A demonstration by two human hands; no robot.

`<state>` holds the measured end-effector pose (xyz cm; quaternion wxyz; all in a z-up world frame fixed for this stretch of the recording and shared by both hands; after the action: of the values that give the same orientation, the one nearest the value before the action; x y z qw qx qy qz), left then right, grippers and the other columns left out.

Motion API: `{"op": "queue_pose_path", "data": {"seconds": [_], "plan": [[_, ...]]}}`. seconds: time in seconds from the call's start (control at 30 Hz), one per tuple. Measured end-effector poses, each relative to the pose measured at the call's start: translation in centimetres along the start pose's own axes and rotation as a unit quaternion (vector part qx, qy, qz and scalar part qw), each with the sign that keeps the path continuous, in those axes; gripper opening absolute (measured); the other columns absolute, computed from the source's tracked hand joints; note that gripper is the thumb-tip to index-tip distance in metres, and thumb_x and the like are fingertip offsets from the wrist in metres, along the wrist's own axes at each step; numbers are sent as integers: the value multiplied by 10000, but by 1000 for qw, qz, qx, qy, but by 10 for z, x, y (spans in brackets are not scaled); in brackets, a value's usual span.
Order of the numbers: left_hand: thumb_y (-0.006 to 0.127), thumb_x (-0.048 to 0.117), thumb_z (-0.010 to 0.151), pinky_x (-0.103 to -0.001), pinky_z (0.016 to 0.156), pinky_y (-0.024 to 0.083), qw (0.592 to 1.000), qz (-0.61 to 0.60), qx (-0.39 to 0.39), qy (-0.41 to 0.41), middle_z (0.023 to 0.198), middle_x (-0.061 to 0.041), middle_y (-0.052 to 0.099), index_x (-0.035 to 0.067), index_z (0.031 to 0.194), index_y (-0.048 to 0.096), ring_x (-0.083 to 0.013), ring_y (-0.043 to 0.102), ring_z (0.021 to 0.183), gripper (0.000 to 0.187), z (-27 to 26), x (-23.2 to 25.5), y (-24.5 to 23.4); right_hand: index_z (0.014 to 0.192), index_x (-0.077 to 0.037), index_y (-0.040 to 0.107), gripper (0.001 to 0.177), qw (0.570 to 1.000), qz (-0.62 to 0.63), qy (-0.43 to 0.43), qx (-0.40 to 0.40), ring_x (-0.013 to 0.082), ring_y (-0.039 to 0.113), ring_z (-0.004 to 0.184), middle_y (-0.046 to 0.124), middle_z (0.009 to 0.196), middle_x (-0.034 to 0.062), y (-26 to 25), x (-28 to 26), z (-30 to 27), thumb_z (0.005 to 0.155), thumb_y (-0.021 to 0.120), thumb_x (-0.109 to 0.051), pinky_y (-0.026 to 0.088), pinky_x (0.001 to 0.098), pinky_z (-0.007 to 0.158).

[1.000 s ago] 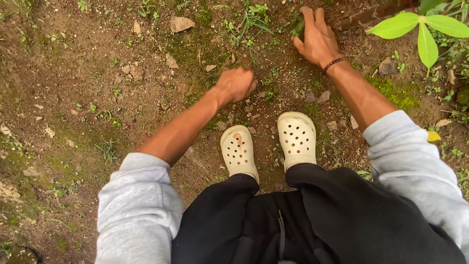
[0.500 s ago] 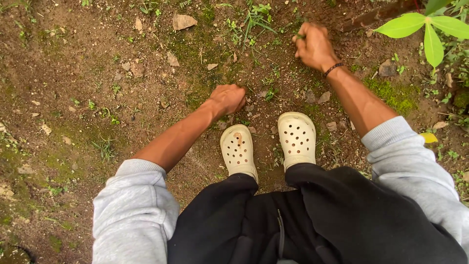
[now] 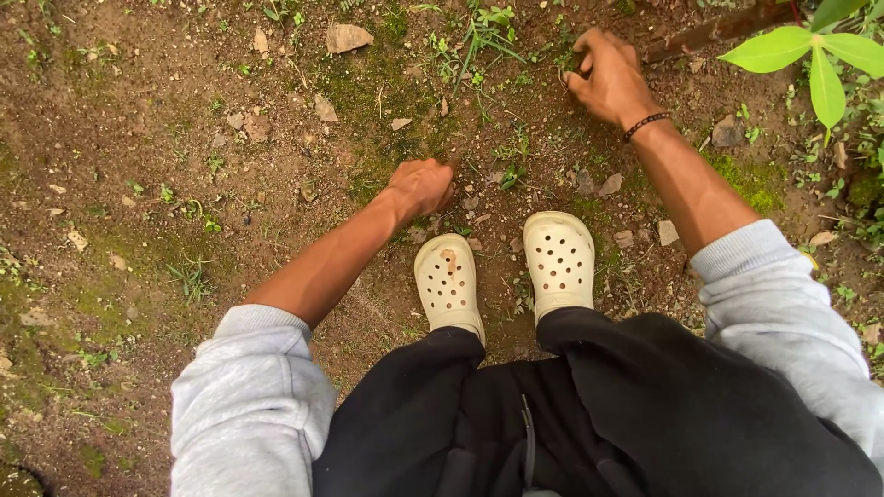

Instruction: Removing weeds and small stones from the soil by hand in a garden area.

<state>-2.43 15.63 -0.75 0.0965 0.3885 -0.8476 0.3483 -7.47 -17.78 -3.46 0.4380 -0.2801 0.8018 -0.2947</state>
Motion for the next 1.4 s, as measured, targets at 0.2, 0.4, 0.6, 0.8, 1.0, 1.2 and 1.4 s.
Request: {"op": "queue_pose_path", "data": {"seconds": [0.2, 0.4, 0.6, 0.8, 1.0, 1.2, 1.4], "plan": [[333, 60, 1037, -396, 713, 523, 994, -90, -20, -62, 804, -123, 576, 87, 858, 568, -227, 530, 734, 297, -7, -8, 12, 1229, 3, 668, 232, 997, -35, -69, 7, 233, 594, 909, 544, 1035, 97, 34, 35, 12, 1002, 620, 5, 601, 323, 776], [332, 128, 1058, -369, 649, 489, 999, 26, 11, -16, 742, -86, 544, 74, 868, 600, -171, 529, 650, 333, 3, -9, 17, 1054, -15, 691, 85, 972, -63, -201, 102, 240, 623, 1046, 598, 1002, 77, 83, 110, 41, 1035, 630, 42, 512, 389, 990], [292, 164, 1108, -372, 652, 513, 993, -61, -63, -75, 755, -76, 505, 85, 924, 589, -194, 480, 667, 358, -6, 6, -4, 963, 24, 657, 262, 987, 1, 58, -153, 179, 616, 747, 666, 979, 156, 25, 17, 11, 848, 449, 134, 565, 251, 573], [354, 176, 1054, -357, 595, 479, 1000, 25, -2, -18, 716, -68, 505, 120, 838, 539, -167, 484, 627, 290, -2, 0, 10, 1131, -92, 684, 288, 906, 59, 6, -418, 144, 688, 657, 734, 1011, 84, 29, -54, -67, 933, 522, 39, 581, 272, 542], [346, 152, 1080, -336, 600, 489, 998, -31, -35, -51, 717, -76, 514, 101, 850, 565, -173, 469, 618, 322, -2, 1, 5, 1053, -8, 708, 256, 961, 41, 1, -273, 164, 704, 645, 723, 878, 107, 24, -23, -31, 888, 531, 74, 616, 321, 558], [329, 173, 1081, -350, 569, 484, 996, -57, -28, -67, 679, -62, 516, 114, 814, 540, -176, 464, 588, 345, -17, -3, 4, 1180, 85, 581, 376, 989, -41, -83, 112, 319, 656, 886, 611, 1034, 211, 5, 9, 25, 878, 755, -59, 598, 414, 741], [378, 160, 1038, -364, 602, 495, 999, -26, -3, -48, 695, -74, 529, 93, 804, 540, -169, 484, 602, 292, -19, -16, 31, 1227, 31, 598, 267, 988, -82, -81, 101, 301, 663, 912, 629, 1085, 196, -3, -7, 25, 971, 673, 9, 595, 474, 767]]}}
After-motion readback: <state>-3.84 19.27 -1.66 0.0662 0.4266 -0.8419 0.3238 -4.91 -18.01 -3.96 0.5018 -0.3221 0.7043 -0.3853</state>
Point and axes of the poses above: each hand's wrist, its own z-axis towards the middle knuckle, its own y-axis out of the palm, x = y × z, the point moved 1 cm from there along z, towards the middle knuckle
